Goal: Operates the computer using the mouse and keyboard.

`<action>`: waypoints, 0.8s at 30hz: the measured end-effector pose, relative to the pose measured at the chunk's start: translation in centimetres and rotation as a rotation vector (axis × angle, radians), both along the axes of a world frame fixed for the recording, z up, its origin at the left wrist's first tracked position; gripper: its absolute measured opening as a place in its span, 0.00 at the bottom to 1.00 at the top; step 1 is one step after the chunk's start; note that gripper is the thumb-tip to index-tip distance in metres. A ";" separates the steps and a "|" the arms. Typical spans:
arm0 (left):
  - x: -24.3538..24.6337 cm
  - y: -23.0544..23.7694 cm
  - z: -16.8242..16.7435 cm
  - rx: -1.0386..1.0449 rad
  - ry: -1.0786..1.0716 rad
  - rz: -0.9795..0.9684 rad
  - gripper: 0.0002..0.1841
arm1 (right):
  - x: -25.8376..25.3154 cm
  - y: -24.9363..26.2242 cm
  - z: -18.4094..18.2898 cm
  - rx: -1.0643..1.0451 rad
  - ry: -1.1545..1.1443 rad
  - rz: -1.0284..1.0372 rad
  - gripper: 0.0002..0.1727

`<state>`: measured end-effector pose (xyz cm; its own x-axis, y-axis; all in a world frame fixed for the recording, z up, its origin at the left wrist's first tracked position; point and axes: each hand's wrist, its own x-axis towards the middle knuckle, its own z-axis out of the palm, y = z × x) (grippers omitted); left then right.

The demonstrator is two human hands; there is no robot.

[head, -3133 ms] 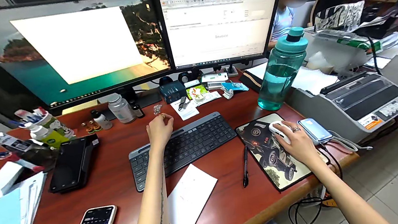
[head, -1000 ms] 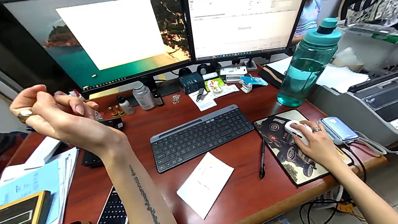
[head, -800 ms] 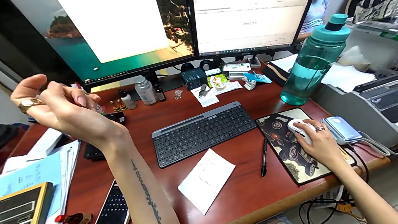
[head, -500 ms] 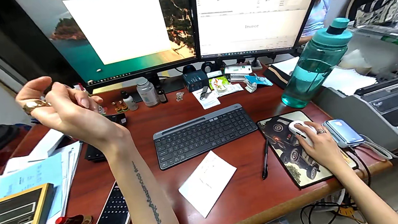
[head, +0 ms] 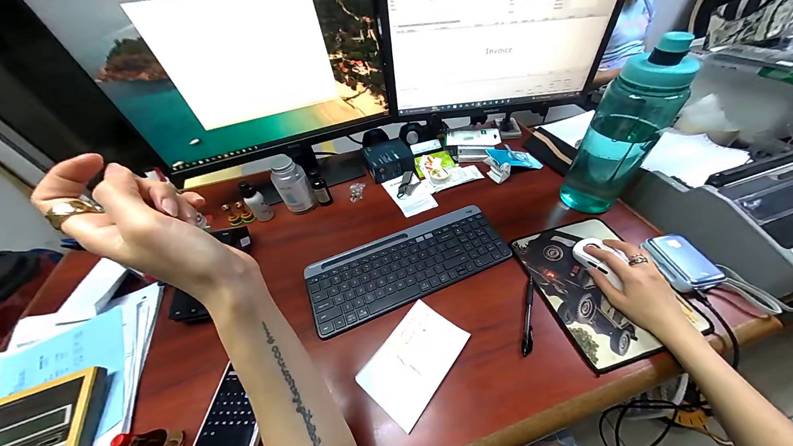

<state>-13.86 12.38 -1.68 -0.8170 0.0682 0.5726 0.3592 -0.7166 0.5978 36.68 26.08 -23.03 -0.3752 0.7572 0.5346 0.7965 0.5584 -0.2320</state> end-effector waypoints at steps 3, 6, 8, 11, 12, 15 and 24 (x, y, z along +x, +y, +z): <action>0.1 0.0 0.0 -0.004 0.011 -0.001 0.06 | 0.1 0.1 0.0 0.001 0.000 0.002 0.25; 0.2 -0.1 0.1 -0.003 0.002 -0.003 0.06 | 0.1 0.1 0.0 -0.003 -0.002 0.002 0.25; 0.2 -0.1 0.1 -0.005 -0.001 -0.003 0.06 | 0.1 0.1 0.0 0.000 -0.007 0.000 0.26; 0.0 0.0 0.0 -0.001 -0.004 -0.005 0.06 | 0.1 0.1 0.0 0.001 -0.003 -0.001 0.26; -0.1 0.0 0.0 0.002 -0.003 -0.006 0.06 | 0.0 0.0 0.1 -0.003 -0.002 -0.003 0.26; -0.2 0.0 0.0 0.004 -0.004 -0.006 0.06 | 0.0 0.0 0.1 -0.006 -0.003 -0.009 0.26; 0.6 -0.1 -0.4 -0.074 0.042 0.000 0.10 | -0.1 -0.2 0.4 0.056 -0.001 0.007 0.25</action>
